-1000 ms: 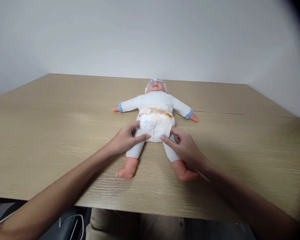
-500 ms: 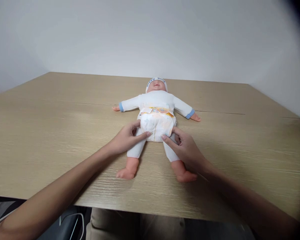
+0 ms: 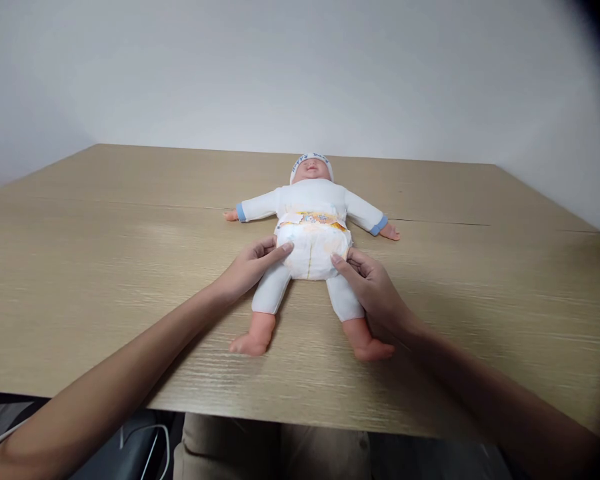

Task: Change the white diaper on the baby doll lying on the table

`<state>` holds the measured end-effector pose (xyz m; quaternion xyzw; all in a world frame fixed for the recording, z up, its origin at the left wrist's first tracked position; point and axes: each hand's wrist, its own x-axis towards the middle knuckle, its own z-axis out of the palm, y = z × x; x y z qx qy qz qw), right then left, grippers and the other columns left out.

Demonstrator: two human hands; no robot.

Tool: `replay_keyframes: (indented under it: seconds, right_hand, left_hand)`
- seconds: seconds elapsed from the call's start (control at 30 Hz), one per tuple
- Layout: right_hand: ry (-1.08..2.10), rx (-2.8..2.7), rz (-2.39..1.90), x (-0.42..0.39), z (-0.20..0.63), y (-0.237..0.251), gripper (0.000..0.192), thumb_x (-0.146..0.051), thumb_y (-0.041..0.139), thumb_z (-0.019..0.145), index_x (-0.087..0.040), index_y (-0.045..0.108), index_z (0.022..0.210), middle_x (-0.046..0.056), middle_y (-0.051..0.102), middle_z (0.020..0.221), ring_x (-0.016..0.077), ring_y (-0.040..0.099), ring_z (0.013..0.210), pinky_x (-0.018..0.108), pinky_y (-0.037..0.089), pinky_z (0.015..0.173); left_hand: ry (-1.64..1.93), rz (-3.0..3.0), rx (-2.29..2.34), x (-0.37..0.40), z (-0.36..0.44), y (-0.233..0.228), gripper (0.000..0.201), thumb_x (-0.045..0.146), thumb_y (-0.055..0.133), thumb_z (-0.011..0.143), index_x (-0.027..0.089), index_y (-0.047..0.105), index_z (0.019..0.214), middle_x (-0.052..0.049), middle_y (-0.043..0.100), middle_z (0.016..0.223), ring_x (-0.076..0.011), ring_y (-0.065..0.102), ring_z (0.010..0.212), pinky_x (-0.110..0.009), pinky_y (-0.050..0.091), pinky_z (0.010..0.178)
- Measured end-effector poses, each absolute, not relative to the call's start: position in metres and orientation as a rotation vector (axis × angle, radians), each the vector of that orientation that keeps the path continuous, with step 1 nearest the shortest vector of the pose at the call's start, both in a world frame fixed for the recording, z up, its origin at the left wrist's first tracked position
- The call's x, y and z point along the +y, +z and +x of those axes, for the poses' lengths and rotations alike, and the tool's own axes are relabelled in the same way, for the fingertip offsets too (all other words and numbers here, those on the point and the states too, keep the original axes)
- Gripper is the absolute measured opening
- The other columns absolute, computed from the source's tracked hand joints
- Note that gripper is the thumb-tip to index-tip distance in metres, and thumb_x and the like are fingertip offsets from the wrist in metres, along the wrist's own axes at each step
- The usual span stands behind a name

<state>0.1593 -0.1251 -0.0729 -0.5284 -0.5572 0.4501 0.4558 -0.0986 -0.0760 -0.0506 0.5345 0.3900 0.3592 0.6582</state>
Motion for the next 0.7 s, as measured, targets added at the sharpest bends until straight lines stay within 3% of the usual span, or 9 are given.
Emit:
replay_keyframes:
  seconds: [0.23,0.37,0.5,0.7]
  right_hand:
    - [1.126,-1.379,-1.286,-0.1222,0.1616,-0.0743,0.057,-0.076,0.071,0.096,-0.019,0.067,0.097,0.004,0.060,0.080,0.0164,0.055,0.081,0.026,0.044,0.069]
    - [1.148,-1.359,-1.270,-0.1215,0.1629,-0.0742,0.058,-0.076,0.074,0.093,-0.019,0.067,0.095,0.004,0.059,0.079,0.0165,0.055,0.081,0.027,0.045,0.070]
    - [1.134,-1.371,-1.283,-0.1240,0.1621,-0.0736,0.060,-0.077,0.071,0.095,-0.017,0.064,0.096,0.003,0.057,0.082,0.0130,0.047,0.078,0.025,0.038,0.065]
    - [1.050,-1.405,-1.330,-0.1270,0.1636,-0.0749,0.064,-0.077,0.069,0.098,-0.017,0.052,0.085,0.000,0.038,0.077,0.0086,0.031,0.071,0.025,0.023,0.058]
  left_hand:
    - [0.831,1.176,0.875,-0.0769,-0.0975,-0.0469,0.046,0.060,0.078,0.098,0.016,0.074,0.110,-0.009,0.079,0.115,-0.0190,0.071,0.098,-0.031,0.056,0.090]
    - [0.835,1.160,0.857,-0.0769,-0.0966,-0.0461,0.046,0.060,0.078,0.098,0.016,0.075,0.111,-0.009,0.079,0.112,-0.0189,0.070,0.097,-0.031,0.055,0.089]
    - [0.837,1.174,0.869,-0.0766,-0.0973,-0.0466,0.046,0.061,0.078,0.097,0.017,0.074,0.109,-0.008,0.078,0.111,-0.0187,0.069,0.096,-0.032,0.055,0.089]
    - [0.838,1.190,0.883,-0.0747,-0.0994,-0.0475,0.045,0.060,0.078,0.097,0.017,0.075,0.109,-0.008,0.077,0.110,-0.0190,0.067,0.095,-0.032,0.054,0.089]
